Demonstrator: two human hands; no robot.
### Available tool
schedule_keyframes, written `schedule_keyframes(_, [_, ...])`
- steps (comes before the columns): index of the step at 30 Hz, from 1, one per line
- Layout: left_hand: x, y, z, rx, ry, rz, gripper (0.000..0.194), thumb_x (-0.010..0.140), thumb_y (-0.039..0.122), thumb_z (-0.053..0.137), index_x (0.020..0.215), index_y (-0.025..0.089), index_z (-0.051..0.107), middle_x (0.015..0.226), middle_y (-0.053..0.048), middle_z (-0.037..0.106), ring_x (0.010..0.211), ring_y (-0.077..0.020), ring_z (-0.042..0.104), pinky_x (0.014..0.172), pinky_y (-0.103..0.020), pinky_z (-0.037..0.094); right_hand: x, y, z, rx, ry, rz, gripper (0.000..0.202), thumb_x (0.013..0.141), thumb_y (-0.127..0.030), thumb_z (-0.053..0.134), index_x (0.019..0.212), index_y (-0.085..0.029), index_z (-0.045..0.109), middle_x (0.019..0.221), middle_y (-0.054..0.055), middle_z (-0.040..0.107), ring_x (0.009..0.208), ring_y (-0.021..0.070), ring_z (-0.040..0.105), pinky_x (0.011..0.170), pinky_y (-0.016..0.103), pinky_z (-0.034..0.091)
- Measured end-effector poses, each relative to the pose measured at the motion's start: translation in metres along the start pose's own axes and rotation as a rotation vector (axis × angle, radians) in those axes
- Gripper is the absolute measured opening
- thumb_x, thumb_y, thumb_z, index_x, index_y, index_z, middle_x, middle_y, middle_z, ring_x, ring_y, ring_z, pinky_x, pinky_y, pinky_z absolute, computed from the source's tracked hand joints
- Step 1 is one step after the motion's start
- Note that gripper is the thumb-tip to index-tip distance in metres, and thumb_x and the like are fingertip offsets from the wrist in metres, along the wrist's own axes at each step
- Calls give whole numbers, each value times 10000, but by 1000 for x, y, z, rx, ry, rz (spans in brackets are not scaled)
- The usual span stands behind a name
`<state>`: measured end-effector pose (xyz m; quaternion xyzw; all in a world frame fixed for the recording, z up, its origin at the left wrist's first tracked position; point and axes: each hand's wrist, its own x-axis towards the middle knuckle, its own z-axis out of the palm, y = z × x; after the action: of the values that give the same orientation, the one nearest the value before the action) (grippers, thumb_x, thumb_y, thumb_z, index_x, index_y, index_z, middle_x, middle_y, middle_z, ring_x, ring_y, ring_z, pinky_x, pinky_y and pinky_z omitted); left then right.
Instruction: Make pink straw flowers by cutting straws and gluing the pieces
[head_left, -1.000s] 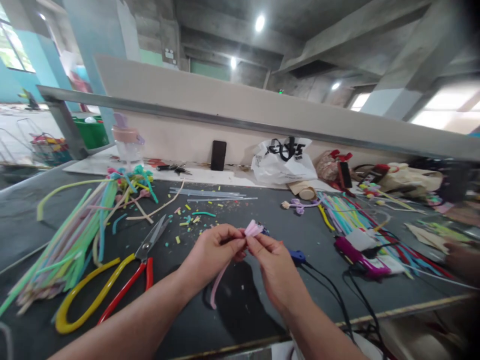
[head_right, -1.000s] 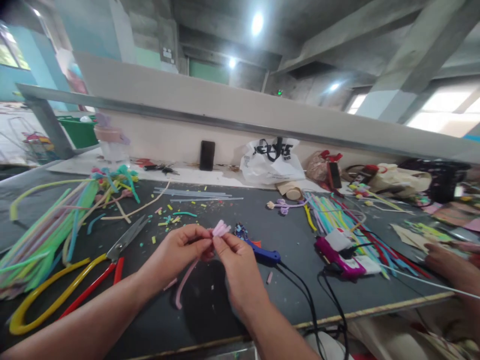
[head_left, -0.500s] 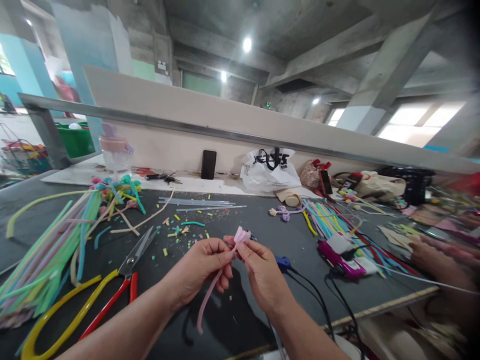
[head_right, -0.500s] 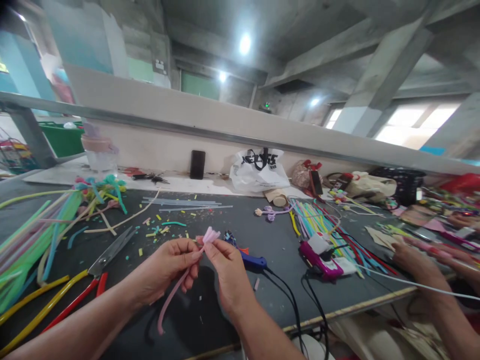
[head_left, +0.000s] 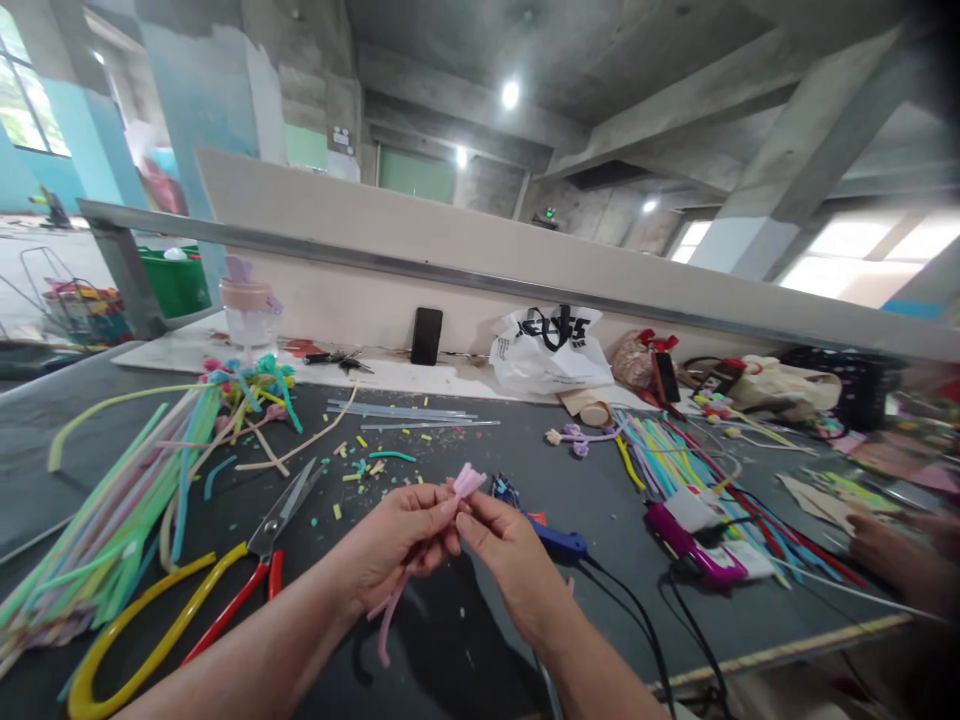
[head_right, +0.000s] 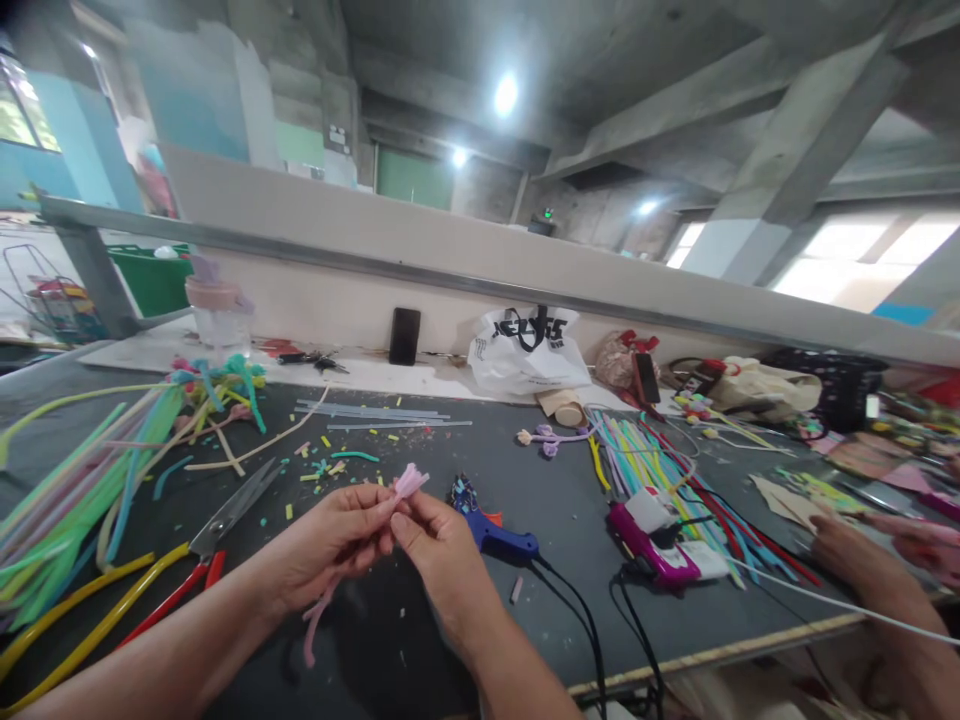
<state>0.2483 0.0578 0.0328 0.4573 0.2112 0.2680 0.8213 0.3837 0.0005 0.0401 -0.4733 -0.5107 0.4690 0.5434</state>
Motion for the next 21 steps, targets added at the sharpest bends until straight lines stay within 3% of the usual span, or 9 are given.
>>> schedule_keyframes(5, [0,8,0,64,61,67,204,748,312,622,732,115,572,619,-14,579,438,-39,485,402,-141,337,3,-5,-5,-51,-76,59,332,738,-365,627,1013,-180,653,797,8,648,787,152,583,818,306,425])
schedule_keyframes(11, [-2,31,5,123,134,81,234,775,335,582,789,102,591,620,-12,568,401,-16,405,349,-131,209,5,-3,-17,-510,121,5,291,782,-371,496,644,-144,615,560,1,590,517,118,514,537,234,399])
schedule_keyframes(15, [-2,46,-1,171,189,90,279,779,359,570,720,87,587,611,-26,558,418,-25,395,342,-136,193,0,1,-10,-652,87,-63,383,795,-354,498,463,-164,482,449,-45,422,477,96,405,505,223,304])
schedule_keyframes(17, [-2,48,-7,170,187,88,273,775,345,577,700,83,587,634,-37,564,442,-29,408,349,-133,206,-5,4,-1,-824,-57,-186,330,811,-319,514,525,-158,547,522,-28,496,560,116,465,590,244,333])
schedule_keyframes(19, [-1,47,-11,158,193,87,249,771,320,586,696,82,589,656,-41,570,463,-31,423,366,-129,240,-11,8,11,-1017,-255,-324,140,808,-285,556,807,-178,646,765,15,624,770,165,542,738,283,355])
schedule_keyframes(21, [0,43,-14,144,217,77,222,765,293,596,693,84,589,663,-40,572,471,-31,432,387,-127,275,-17,12,21,-1145,-402,-393,312,784,-275,606,1090,-221,579,1030,51,614,966,204,520,844,315,337])
